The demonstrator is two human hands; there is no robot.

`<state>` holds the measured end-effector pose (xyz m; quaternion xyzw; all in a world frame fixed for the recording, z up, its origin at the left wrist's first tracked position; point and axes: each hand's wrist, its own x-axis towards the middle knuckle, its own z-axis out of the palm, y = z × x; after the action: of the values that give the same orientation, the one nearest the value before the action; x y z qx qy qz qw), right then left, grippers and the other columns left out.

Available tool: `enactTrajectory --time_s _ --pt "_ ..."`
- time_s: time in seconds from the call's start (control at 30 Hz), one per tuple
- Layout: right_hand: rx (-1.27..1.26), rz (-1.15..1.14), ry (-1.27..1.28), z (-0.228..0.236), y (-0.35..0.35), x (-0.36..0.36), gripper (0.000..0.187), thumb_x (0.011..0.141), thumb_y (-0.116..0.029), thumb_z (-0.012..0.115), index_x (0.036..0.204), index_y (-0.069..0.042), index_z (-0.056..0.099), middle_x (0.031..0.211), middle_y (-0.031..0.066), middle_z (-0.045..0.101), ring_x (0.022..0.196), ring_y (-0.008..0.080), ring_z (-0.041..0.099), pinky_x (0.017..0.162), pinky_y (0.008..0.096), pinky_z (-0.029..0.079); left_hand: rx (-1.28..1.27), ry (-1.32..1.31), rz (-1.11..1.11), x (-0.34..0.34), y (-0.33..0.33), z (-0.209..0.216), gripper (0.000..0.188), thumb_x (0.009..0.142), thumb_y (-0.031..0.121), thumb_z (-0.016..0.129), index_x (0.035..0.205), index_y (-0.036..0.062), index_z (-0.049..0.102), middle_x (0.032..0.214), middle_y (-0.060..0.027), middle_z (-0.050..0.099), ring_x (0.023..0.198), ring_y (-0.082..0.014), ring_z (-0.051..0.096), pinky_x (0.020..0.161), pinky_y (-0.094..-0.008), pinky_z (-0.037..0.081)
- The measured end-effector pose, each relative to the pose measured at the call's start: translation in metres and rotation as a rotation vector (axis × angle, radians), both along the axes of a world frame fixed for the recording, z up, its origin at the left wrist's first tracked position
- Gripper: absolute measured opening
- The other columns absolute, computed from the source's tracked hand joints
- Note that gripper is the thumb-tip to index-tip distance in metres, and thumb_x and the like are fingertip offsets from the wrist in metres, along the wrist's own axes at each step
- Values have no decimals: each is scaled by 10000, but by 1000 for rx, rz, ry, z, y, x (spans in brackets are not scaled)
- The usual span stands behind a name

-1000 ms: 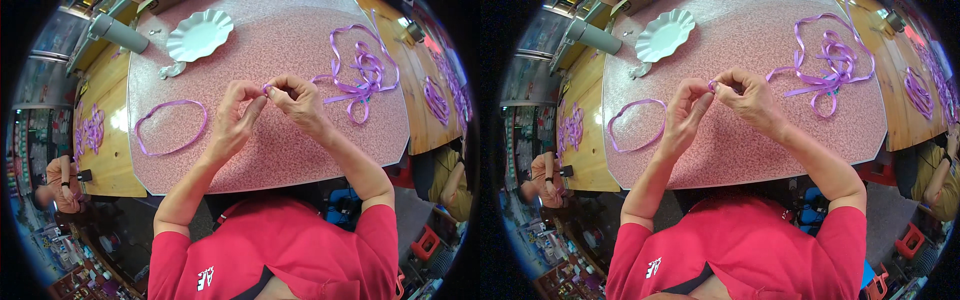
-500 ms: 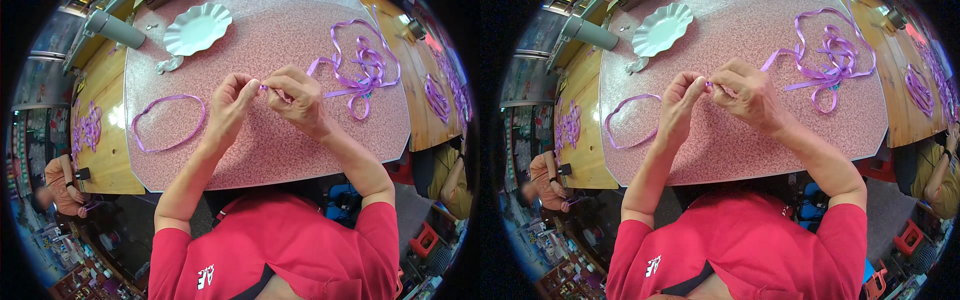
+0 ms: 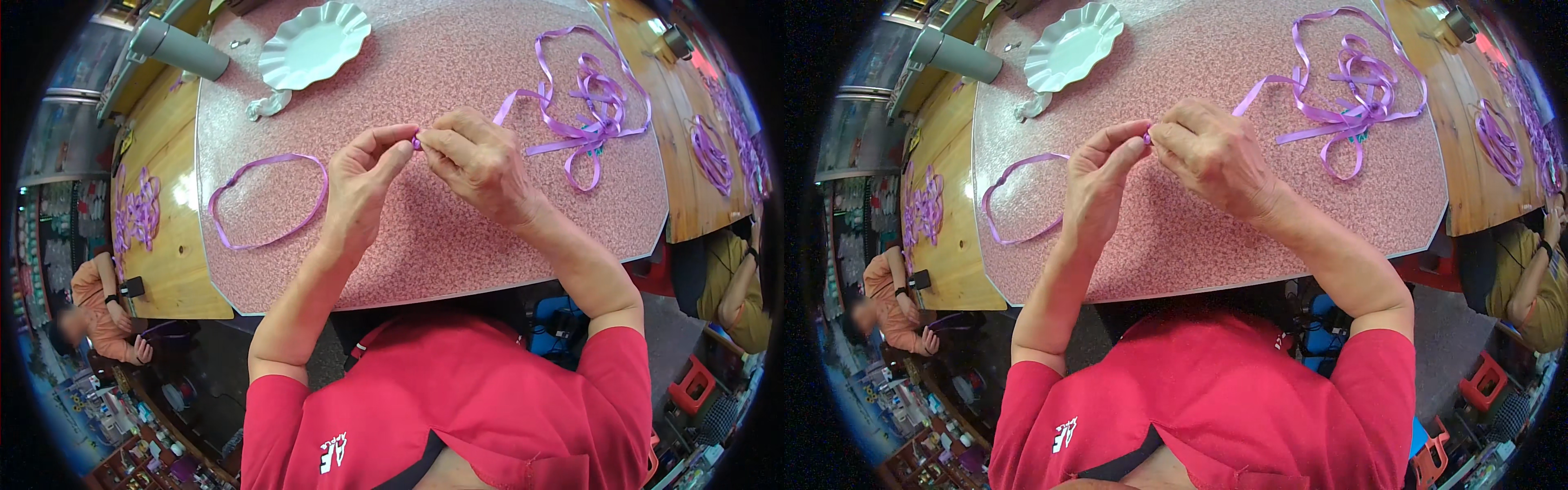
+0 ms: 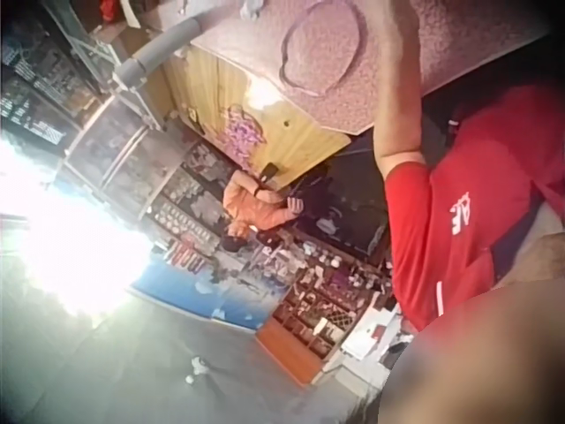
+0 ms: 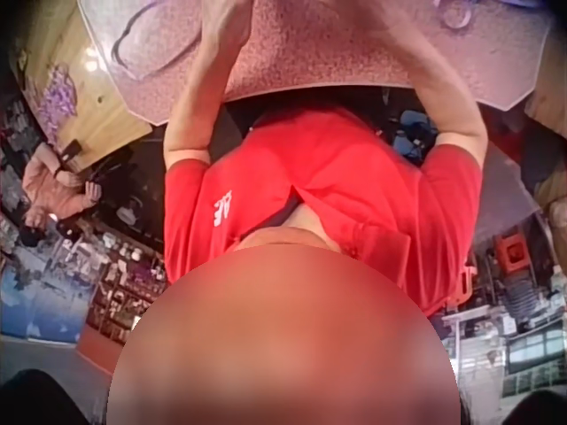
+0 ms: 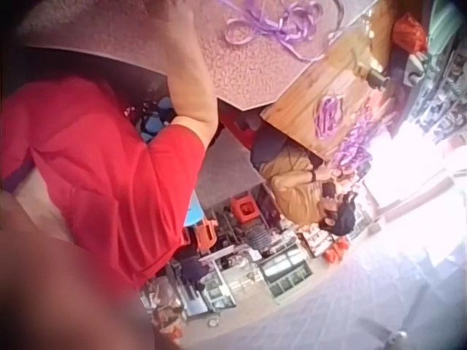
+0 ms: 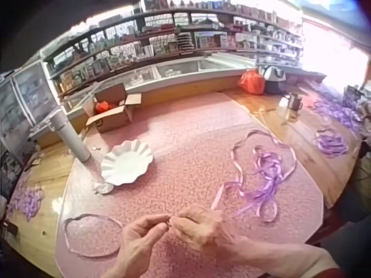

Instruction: Joining the ends of thin purple plastic strips together to create loops.

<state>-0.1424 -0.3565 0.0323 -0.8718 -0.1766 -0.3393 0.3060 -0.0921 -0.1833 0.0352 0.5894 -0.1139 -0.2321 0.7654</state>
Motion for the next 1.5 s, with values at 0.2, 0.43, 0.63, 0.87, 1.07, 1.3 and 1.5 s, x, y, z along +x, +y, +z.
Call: enactTrajectory --time_s 0.2,0.43,0.63,0.87,1.07,1.3,1.5 --pt "123 6 45 -5 -1 2 134 784 2 727 912 -8 691 859 98 652 699 208 644 575 302 517 77 -285 17 -3 -7 -7 231 921 28 652 1149 0 650 1078 -72 674 972 -98 621 874 -225 499" --pt "307 -4 226 -1 3 -1 96 816 -17 720 906 -6 686 845 68 642 660 132 592 555 252 468 221 -421 136 -5 -12 -9 85 916 8 647 996 -7 671 976 -52 664 888 -101 622 778 -224 499" --pt "353 -3 309 -1 2 -2 66 843 -44 710 889 -4 681 828 40 628 693 81 576 583 237 457 126 -503 174 -1 -15 -21 237 895 -37 635 1106 4 535 937 -55 624 874 -104 611 787 -235 499" --pt "753 80 608 -6 1 0 93 912 -113 673 955 -30 677 789 -37 592 710 36 531 599 197 431 4 -321 21 0 -11 -14 388 912 -68 593 1232 31 396 988 -64 581 915 -111 585 813 -232 487" --pt "980 187 744 1 0 -1 128 942 -186 642 946 -60 665 744 -59 554 623 6 459 539 170 374 -27 -377 46 -3 -11 -18 288 909 -45 621 1150 26 481 969 -61 599 905 -112 605 801 -234 492" --pt "883 145 638 -2 1 -4 113 944 -141 630 914 -37 662 753 -52 548 622 19 457 523 192 350 310 -919 159 2 -10 -11 141 831 -29 689 956 20 644 889 -113 677 817 -227 670 726 -325 530" --pt "482 139 375 -5 -2 -1 63 895 -36 664 890 27 666 788 5 604 688 68 517 584 219 393 435 -1134 152 8 -7 -15 174 771 -12 702 924 34 632 875 -121 660 786 -291 648 668 -364 522"
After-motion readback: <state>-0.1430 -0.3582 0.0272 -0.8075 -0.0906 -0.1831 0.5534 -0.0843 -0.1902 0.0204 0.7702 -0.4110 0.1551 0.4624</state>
